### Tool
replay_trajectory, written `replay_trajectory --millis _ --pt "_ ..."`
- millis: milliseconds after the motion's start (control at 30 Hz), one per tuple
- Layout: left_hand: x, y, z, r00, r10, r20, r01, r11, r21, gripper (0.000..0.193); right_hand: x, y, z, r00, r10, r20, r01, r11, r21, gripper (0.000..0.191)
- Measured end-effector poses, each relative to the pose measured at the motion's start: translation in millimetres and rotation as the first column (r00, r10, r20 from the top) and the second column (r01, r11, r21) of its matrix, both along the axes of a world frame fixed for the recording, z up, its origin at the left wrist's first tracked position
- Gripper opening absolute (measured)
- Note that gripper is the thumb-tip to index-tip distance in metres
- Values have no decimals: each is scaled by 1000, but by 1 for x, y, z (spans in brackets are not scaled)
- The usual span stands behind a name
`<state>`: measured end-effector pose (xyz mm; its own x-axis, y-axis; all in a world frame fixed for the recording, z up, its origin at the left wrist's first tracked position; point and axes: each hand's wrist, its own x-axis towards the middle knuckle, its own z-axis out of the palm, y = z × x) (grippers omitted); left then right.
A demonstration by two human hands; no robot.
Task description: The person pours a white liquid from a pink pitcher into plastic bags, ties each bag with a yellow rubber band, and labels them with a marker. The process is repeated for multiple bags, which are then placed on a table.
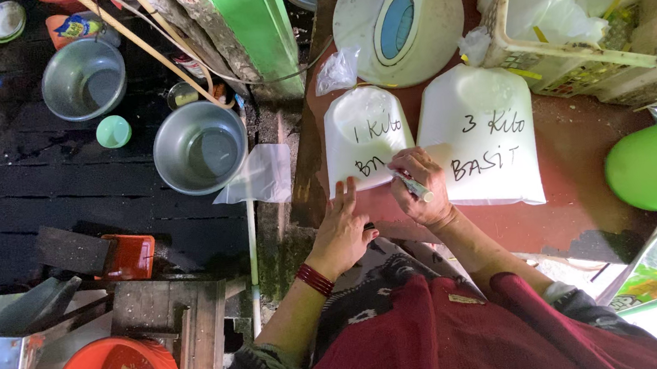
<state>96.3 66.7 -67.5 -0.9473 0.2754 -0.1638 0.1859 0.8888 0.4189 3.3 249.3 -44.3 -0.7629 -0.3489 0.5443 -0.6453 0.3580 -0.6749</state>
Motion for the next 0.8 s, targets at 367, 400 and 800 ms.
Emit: replay_trajectory --millis 367,400,800 --pt "1 0 3 1000 -19 10 19 1000 -23 41 -6 5 5 1000 0 -25 0 1000 18 19" --pt "1 0 3 1000 -21 1 21 999 -33 41 -6 5 5 998 -12 -65 14 999 32 17" --pt "-2 -1 1 999 -15 34 16 999 -44 36 -16 18 -14 985 -154 75 158 986 -55 19"
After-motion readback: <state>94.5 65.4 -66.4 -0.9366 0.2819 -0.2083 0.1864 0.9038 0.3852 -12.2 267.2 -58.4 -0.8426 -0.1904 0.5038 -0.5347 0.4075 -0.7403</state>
